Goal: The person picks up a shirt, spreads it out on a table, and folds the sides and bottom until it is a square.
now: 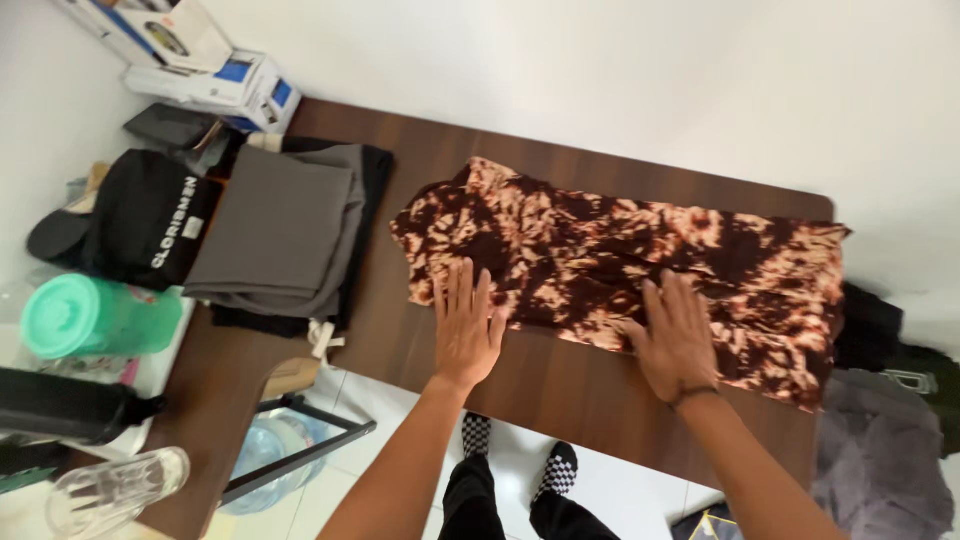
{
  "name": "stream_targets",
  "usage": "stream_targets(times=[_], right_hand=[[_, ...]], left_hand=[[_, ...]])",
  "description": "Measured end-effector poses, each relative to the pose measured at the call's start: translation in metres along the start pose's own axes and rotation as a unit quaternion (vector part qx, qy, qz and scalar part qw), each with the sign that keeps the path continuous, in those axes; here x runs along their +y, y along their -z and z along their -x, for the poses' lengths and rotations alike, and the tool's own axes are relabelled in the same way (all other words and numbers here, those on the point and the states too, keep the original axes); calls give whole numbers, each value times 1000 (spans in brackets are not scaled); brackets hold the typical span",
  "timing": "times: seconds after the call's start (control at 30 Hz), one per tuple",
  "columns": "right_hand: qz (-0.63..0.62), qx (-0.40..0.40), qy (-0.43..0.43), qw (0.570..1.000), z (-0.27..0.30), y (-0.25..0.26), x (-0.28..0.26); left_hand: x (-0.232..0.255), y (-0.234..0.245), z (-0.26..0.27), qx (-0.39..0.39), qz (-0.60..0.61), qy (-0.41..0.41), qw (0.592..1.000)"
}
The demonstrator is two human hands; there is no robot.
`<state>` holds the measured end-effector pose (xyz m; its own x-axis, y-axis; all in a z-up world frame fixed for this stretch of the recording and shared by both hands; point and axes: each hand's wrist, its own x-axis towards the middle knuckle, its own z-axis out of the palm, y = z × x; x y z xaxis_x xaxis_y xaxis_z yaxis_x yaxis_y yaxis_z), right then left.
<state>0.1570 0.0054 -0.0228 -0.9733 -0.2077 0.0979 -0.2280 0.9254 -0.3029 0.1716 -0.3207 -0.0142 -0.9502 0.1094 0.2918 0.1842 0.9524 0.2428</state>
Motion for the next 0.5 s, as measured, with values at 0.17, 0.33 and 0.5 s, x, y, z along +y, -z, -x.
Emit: stream_targets(times=[0.17, 0.33, 0.5], right_hand=[[-46, -11, 57, 997, -103, -29, -97], [-85, -24, 125, 988, -211, -53, -148], [44, -68, 117, 990, -276, -54, -184]], left_hand=[[-32, 12, -2, 81, 57, 192, 976], [-64, 28, -15, 6, 50, 229, 972], [-89, 31, -53, -12, 142, 180, 973]])
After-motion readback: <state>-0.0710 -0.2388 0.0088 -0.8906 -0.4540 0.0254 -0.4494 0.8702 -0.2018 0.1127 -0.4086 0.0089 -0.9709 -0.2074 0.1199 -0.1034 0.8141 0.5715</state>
